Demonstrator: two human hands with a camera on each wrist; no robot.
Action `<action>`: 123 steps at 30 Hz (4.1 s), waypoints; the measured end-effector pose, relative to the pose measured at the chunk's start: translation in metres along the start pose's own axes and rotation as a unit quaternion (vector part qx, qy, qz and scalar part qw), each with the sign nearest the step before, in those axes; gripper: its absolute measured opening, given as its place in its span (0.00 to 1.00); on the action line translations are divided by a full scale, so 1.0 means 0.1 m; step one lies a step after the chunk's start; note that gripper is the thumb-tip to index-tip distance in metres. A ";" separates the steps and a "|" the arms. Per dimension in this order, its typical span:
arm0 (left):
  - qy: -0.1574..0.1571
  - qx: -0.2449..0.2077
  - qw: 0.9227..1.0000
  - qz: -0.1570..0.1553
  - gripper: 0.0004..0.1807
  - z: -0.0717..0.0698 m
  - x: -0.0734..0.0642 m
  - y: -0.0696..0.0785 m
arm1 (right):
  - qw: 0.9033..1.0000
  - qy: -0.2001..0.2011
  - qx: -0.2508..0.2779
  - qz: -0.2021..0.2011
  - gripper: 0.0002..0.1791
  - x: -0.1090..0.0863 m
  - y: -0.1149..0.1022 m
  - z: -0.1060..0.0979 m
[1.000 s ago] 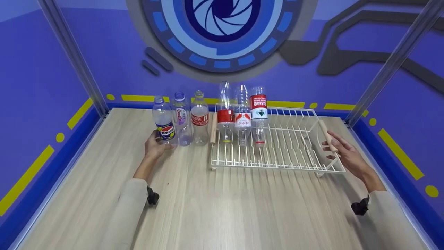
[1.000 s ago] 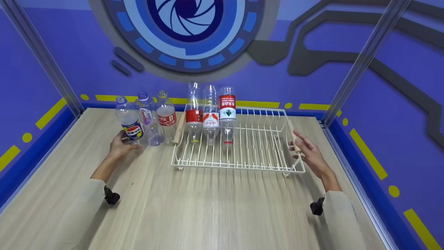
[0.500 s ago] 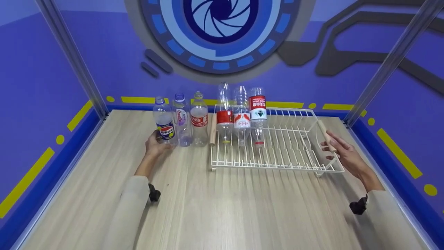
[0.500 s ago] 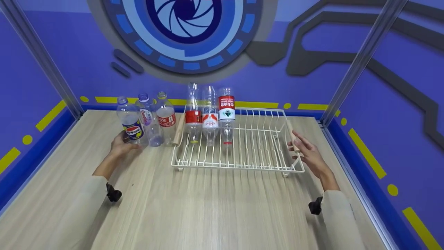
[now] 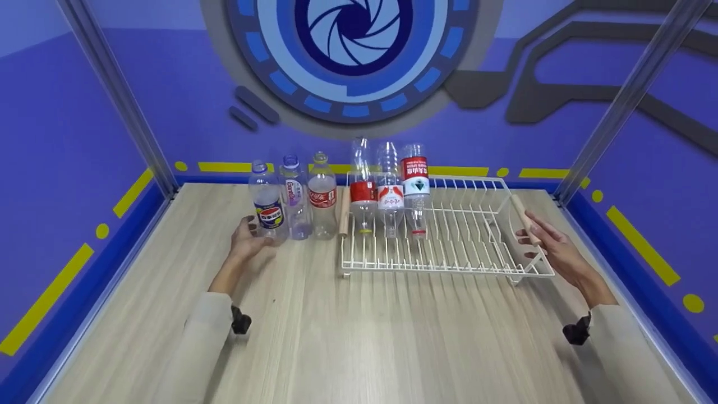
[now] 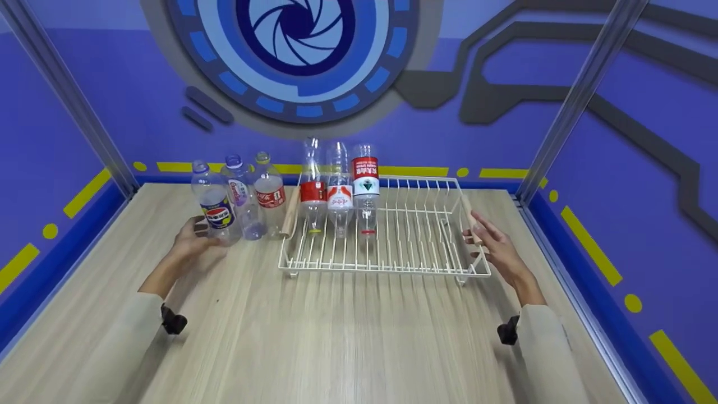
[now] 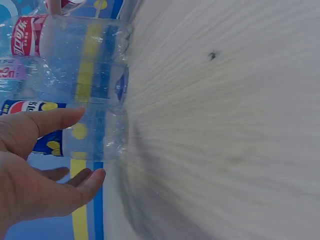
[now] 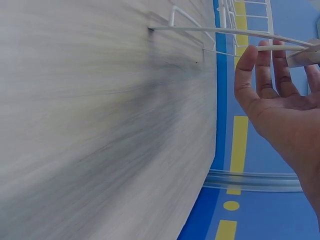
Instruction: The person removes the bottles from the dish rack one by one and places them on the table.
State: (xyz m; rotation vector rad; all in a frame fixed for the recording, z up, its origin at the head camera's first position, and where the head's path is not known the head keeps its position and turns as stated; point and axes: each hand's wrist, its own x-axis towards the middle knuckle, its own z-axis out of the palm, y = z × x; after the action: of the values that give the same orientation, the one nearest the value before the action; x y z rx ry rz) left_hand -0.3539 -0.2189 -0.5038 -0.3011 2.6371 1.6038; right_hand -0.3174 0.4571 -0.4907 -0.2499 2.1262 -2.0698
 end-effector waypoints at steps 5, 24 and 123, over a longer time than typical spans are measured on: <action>-0.048 0.011 0.997 -0.058 0.48 -0.06 -0.21 0.05 | 1.000 0.003 -0.014 0.009 0.30 -0.01 0.01 0.00; -0.287 0.003 0.949 0.130 0.35 0.48 -0.66 0.48 | 1.000 0.006 -0.027 0.014 0.32 0.02 0.00 0.00; -0.329 -0.140 0.921 0.155 0.52 0.96 -0.43 0.49 | 0.906 -0.202 -0.307 0.210 0.57 1.49 -0.80 1.79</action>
State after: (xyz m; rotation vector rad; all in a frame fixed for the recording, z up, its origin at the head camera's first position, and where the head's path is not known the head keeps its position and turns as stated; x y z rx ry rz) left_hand -0.3275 -0.1057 -0.4997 0.5838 2.0044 1.7564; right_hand -0.4207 0.2467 -0.4161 -0.2368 2.2374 -0.9768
